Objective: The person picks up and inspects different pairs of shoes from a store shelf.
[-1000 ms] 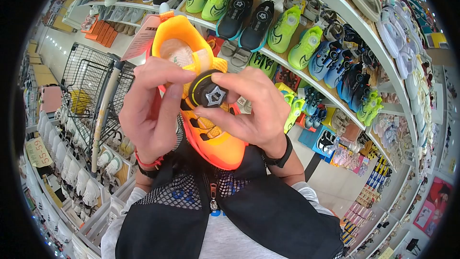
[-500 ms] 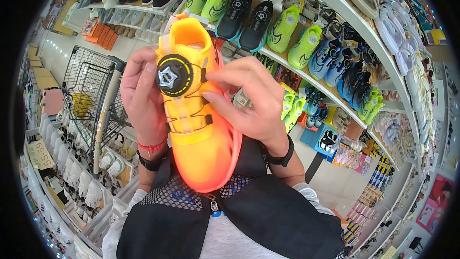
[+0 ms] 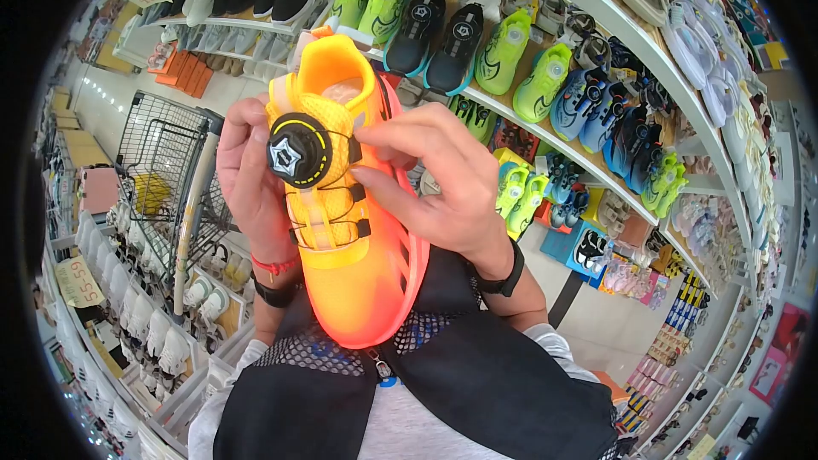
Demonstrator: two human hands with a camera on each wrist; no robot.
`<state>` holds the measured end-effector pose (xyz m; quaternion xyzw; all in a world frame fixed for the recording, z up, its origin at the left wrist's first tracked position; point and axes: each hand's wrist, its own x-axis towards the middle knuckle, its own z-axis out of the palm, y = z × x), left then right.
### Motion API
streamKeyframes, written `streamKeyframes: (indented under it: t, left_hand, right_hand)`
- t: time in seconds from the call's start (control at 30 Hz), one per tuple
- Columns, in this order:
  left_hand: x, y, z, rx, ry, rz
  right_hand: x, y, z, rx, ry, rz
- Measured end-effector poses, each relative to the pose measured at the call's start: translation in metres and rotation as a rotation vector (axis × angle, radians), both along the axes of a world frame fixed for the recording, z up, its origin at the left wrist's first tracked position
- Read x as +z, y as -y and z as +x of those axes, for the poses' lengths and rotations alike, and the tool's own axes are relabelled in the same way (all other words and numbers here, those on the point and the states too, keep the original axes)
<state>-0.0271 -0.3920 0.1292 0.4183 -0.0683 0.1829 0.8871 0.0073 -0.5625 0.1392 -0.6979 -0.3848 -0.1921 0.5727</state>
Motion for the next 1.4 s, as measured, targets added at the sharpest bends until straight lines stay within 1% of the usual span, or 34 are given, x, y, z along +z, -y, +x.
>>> streamKeyframes:
  t: [0.07, 0.3, 0.37, 0.5, 0.6, 0.77, 0.9, 1.0, 1.07, 1.13, 1.27, 1.4]
  left_hand:
    - [0.002, 0.001, 0.0, 0.032, 0.01, 0.01]
    - [0.006, 0.0, -0.002, 0.028, 0.0, 0.031]
    - [0.008, 0.0, -0.005, 0.078, -0.001, 0.163]
    - [0.013, -0.001, -0.008, 0.087, 0.003, 0.244]
    - [0.013, -0.001, -0.008, 0.048, 0.032, 0.224]
    - [0.014, -0.001, -0.01, 0.009, 0.0, 0.191]
    - [0.013, -0.002, -0.011, 0.017, -0.01, 0.243]
    - [0.015, -0.003, -0.012, 0.012, -0.001, 0.265]
    - [0.016, -0.002, -0.012, 0.007, 0.005, 0.274]
    - [0.016, -0.001, -0.012, 0.058, 0.025, 0.285]
    - [0.015, -0.001, -0.013, 0.041, 0.037, 0.286]
    - [0.017, -0.001, -0.013, 0.024, 0.031, 0.271]
  right_hand:
    - [0.0, 0.0, 0.0, -0.003, 0.002, -0.008]
    - [-0.003, 0.0, -0.001, -0.036, -0.018, -0.026]
    - [-0.005, 0.001, 0.0, -0.04, -0.026, -0.044]
    - [-0.009, 0.003, 0.003, -0.033, -0.04, -0.065]
    - [-0.008, 0.002, 0.003, -0.024, -0.033, -0.059]
    - [-0.007, 0.003, 0.004, -0.003, 0.036, -0.059]
    - [-0.007, 0.004, 0.004, 0.004, 0.042, -0.04]
    - [-0.007, 0.005, 0.005, 0.008, 0.094, -0.057]
    - [-0.009, 0.005, 0.004, 0.013, 0.067, -0.049]
    - [-0.007, 0.006, 0.003, 0.03, 0.027, -0.066]
    - [-0.007, 0.008, 0.005, 0.099, -0.045, -0.089]
    - [-0.011, 0.011, 0.007, 0.139, -0.041, -0.089]
